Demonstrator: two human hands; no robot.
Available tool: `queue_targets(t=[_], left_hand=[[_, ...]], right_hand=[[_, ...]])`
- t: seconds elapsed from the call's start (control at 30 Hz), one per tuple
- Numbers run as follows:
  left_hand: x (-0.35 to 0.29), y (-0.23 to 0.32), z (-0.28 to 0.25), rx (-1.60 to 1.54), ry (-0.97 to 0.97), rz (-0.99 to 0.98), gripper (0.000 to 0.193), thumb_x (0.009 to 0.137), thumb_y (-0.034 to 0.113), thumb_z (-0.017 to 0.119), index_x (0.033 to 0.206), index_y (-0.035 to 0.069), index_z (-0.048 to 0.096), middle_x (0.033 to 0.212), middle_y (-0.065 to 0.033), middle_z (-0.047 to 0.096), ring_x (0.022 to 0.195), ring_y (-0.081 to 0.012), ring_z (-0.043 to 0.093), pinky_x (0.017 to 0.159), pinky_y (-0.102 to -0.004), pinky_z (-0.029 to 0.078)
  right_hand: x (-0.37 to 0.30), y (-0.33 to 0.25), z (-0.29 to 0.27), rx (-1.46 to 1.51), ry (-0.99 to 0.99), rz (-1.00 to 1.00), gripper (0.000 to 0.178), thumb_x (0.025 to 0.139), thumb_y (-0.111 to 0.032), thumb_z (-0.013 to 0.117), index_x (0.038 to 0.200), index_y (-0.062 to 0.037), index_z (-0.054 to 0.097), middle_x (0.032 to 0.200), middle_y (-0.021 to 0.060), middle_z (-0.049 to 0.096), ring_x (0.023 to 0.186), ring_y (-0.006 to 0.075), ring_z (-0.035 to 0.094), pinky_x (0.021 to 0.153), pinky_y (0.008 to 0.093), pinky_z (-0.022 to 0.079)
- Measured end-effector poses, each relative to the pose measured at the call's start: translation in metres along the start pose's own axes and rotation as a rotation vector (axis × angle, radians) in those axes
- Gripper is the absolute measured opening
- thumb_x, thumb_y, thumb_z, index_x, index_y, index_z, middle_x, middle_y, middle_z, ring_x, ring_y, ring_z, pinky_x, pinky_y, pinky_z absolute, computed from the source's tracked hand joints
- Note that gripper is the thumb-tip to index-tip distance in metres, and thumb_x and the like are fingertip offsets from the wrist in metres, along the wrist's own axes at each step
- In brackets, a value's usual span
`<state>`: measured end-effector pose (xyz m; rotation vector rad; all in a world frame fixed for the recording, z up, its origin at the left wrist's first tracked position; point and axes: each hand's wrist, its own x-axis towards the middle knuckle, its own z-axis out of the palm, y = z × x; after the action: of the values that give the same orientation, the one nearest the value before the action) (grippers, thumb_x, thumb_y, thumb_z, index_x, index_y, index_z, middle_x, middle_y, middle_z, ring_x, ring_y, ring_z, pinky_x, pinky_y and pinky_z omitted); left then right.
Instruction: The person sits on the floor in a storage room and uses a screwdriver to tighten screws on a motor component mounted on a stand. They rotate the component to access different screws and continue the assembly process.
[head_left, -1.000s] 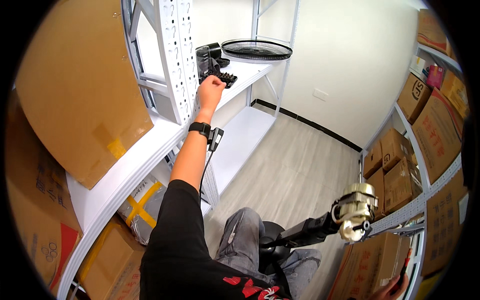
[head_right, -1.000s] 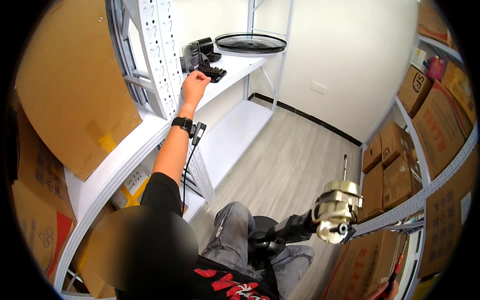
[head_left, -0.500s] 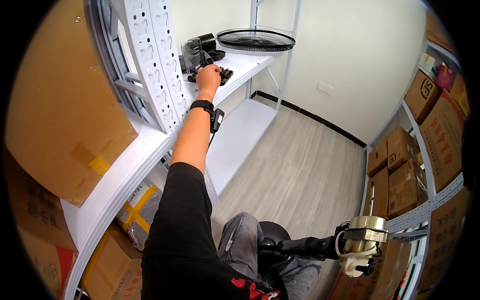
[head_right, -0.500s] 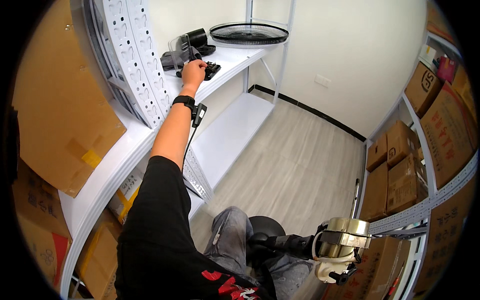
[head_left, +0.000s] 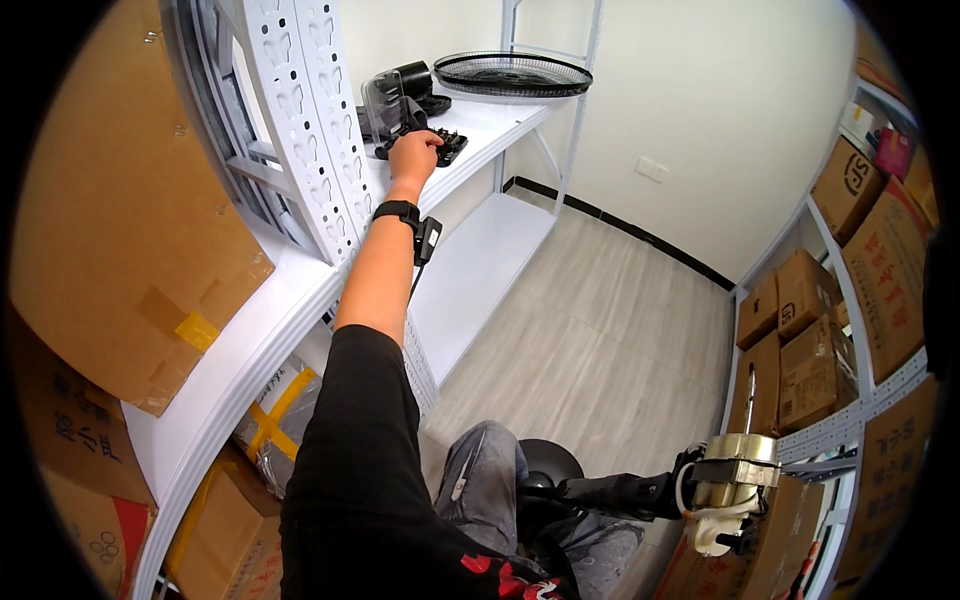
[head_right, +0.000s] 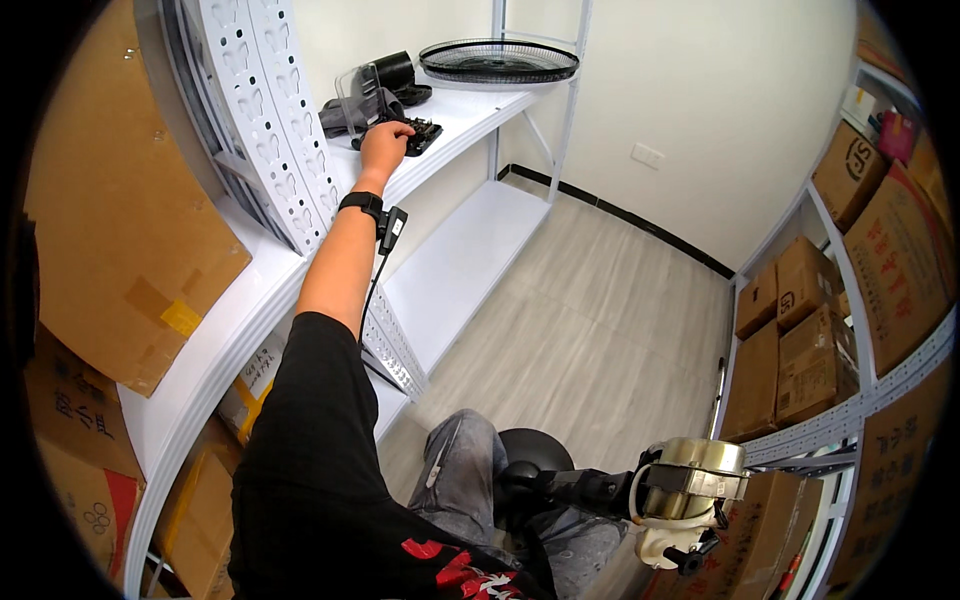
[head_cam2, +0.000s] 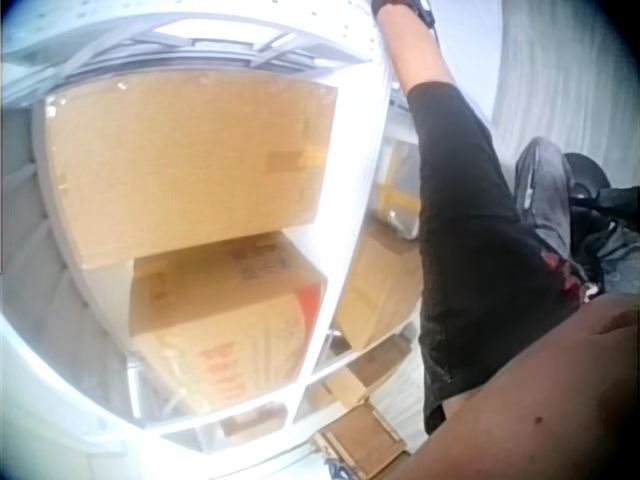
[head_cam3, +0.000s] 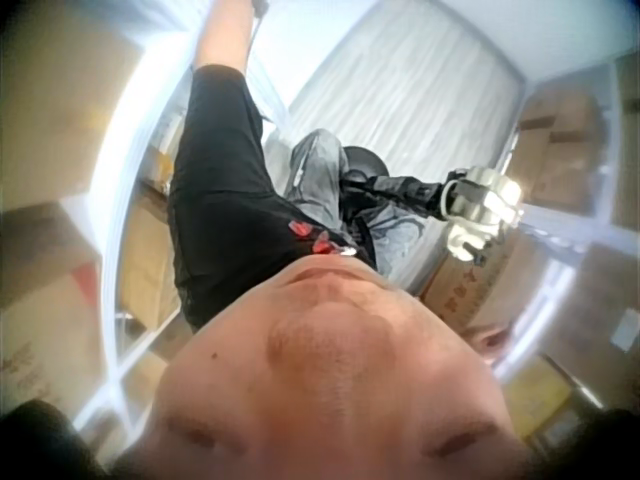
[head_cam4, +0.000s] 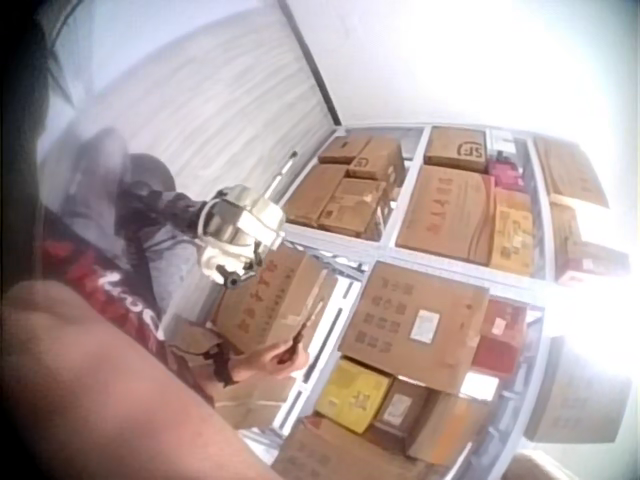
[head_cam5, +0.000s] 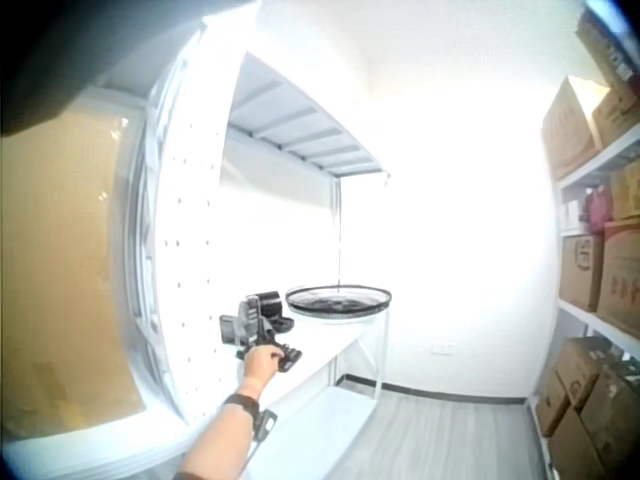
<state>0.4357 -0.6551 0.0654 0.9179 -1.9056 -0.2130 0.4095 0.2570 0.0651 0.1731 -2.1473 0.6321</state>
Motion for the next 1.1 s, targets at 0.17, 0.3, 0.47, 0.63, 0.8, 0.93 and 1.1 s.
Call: queue_targets(t=[0.17, 0.3, 0.47, 0.63, 0.8, 0.93, 1.1], left_hand=[[0.0, 0.028, -0.018, -0.155, 0.103, 0.023, 0.019, 0.087, 0.006, 0.062, 0.096, 0.012, 0.078, 0.097, -0.0106, 0.075, 0.091, -0.0287, 0.071, 0.082, -0.0392, 0.055], [-0.019, 0.087, -0.058, -0.534, 0.14, 0.142, 0.02, 0.088, 0.003, 0.06, 0.101, 0.004, 0.075, 0.1, -0.0099, 0.075, 0.086, -0.019, 0.07, 0.077, -0.0312, 0.054], [-0.105, 0.16, -0.126, -0.767, -0.164, 0.123, 0.016, 0.092, 0.0, 0.062, 0.104, 0.001, 0.073, 0.097, -0.0044, 0.073, 0.088, -0.0098, 0.065, 0.081, -0.0244, 0.052], [-0.209, 0.215, -0.15, -1.038, -0.485, 0.234, 0.012, 0.093, 0.002, 0.064, 0.102, 0.002, 0.073, 0.095, -0.004, 0.073, 0.089, -0.01, 0.066, 0.08, -0.0245, 0.052], [-0.291, 0.251, -0.171, -1.18, -0.579, 0.137, 0.014, 0.092, 0.003, 0.065, 0.104, 0.004, 0.073, 0.1, -0.0036, 0.073, 0.092, -0.0117, 0.066, 0.08, -0.0254, 0.052], [-0.339, 0.271, -0.163, -1.21, -0.601, 0.082, 0.023, 0.091, 0.002, 0.066, 0.113, 0.004, 0.07, 0.109, -0.0041, 0.071, 0.102, -0.0134, 0.065, 0.083, -0.0265, 0.052], [-0.364, 0.31, -0.173, -1.167, -0.576, 0.19, 0.037, 0.087, 0.001, 0.07, 0.123, 0.006, 0.066, 0.127, -0.0071, 0.064, 0.115, -0.0178, 0.06, 0.091, -0.03, 0.049]], right_hand=[[-0.003, 0.013, -0.006, -0.131, 0.034, -0.022, 0.038, 0.094, -0.03, 0.07, 0.113, 0.0036, 0.067, 0.107, 0.0217, 0.071, 0.095, 0.0317, 0.07, 0.082, 0.0411, 0.058], [0.003, -0.033, -0.013, -0.346, 0.044, -0.063, 0.036, 0.092, -0.032, 0.072, 0.105, 0.0015, 0.071, 0.101, 0.0188, 0.073, 0.096, 0.0319, 0.07, 0.082, 0.0412, 0.058], [-0.002, -0.043, -0.015, -0.221, -0.012, 0.009, 0.034, 0.094, -0.032, 0.067, 0.112, -0.0025, 0.068, 0.101, 0.0155, 0.07, 0.091, 0.0257, 0.066, 0.084, 0.0381, 0.053], [-0.017, 0.012, 0.008, 0.239, 0.121, -0.069, 0.022, 0.099, -0.018, 0.063, 0.114, -0.0021, 0.062, 0.095, 0.0093, 0.063, 0.083, 0.0164, 0.058, 0.074, 0.0291, 0.047], [-0.021, -0.015, -0.002, 0.736, 0.067, 0.064, 0.017, 0.098, -0.007, 0.065, 0.113, -0.0011, 0.059, 0.099, 0.008, 0.06, 0.081, 0.0126, 0.055, 0.073, 0.0224, 0.047], [-0.024, -0.05, 0.002, 0.84, 0.052, 0.071, 0.02, 0.096, -0.002, 0.065, 0.116, -0.0001, 0.062, 0.1, 0.0072, 0.065, 0.083, 0.0114, 0.061, 0.07, 0.023, 0.049], [-0.029, -0.077, -0.013, 0.929, -0.064, 0.019, 0.022, 0.091, 0.004, 0.067, 0.113, 0.0031, 0.064, 0.093, 0.0086, 0.068, 0.077, 0.0109, 0.065, 0.071, 0.023, 0.052]])
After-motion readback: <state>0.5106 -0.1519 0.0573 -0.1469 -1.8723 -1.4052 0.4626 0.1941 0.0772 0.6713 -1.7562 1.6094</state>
